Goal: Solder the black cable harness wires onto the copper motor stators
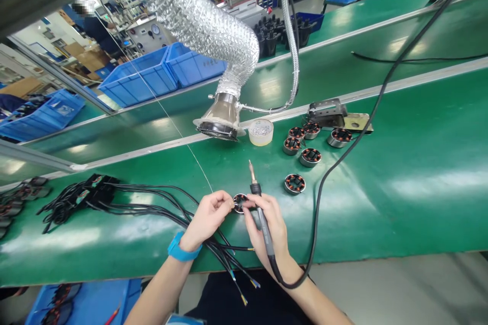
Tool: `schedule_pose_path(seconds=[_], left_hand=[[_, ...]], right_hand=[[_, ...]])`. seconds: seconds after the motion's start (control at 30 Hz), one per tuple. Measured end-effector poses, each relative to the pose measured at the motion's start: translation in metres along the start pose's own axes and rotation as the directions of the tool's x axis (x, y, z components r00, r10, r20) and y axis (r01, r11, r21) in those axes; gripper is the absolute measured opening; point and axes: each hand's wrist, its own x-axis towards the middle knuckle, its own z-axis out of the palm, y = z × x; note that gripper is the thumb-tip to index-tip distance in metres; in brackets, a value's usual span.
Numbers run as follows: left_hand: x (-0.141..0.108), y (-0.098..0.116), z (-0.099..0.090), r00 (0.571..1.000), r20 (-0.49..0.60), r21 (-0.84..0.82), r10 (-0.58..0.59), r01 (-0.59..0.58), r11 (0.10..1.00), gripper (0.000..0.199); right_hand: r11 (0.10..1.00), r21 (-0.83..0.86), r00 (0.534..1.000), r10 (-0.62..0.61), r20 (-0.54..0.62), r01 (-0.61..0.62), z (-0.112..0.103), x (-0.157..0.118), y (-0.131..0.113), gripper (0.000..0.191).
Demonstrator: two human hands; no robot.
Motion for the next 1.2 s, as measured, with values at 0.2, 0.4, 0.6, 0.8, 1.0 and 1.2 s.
schedule_pose_path(seconds=[0.2,0.4,0.6,0.8,1.0,1.2], left_hand=[[-0.001,-0.001,0.000,1.000,-0.016,0.008,-0.014,0.014,1.000,0.024],[-0.001,-0.001,-0.001,1.000,-0.012,-0.012,-0.023,0.023,1.000,0.025],[-0.001,0.000,-0.001,0.999,-0.014,-0.011,-0.034,0.034,0.999,0.026],[-0.002,0.000,-0.001,0.999,-0.013,-0.030,-0.039,0.039,0.999,0.028],[-0.002,-0.001,-0.001,0.999,-0.017,-0.020,-0.041,0.040,0.999,0.031],[-0.002,-0.001,-0.002,0.999,-0.010,-0.020,-0.037,0.037,0.999,0.027]], right_hand=[[0.999,0.045,0.984,0.034,-0.173,-0.027,-0.011,-0.020,0.003,0.013],[0.999,0.036,0.969,-0.005,-0.247,0.015,-0.018,-0.041,0.012,0.016],[1.000,0.001,0.973,-0.023,-0.229,0.023,-0.016,-0.039,0.012,0.018],[1.000,0.006,0.973,-0.024,-0.229,0.026,-0.014,-0.037,0.011,0.018],[0.999,0.018,0.974,-0.038,-0.225,0.043,-0.016,-0.037,0.011,0.017],[1.000,0.026,0.960,0.006,-0.280,0.001,-0.014,-0.039,0.011,0.017]])
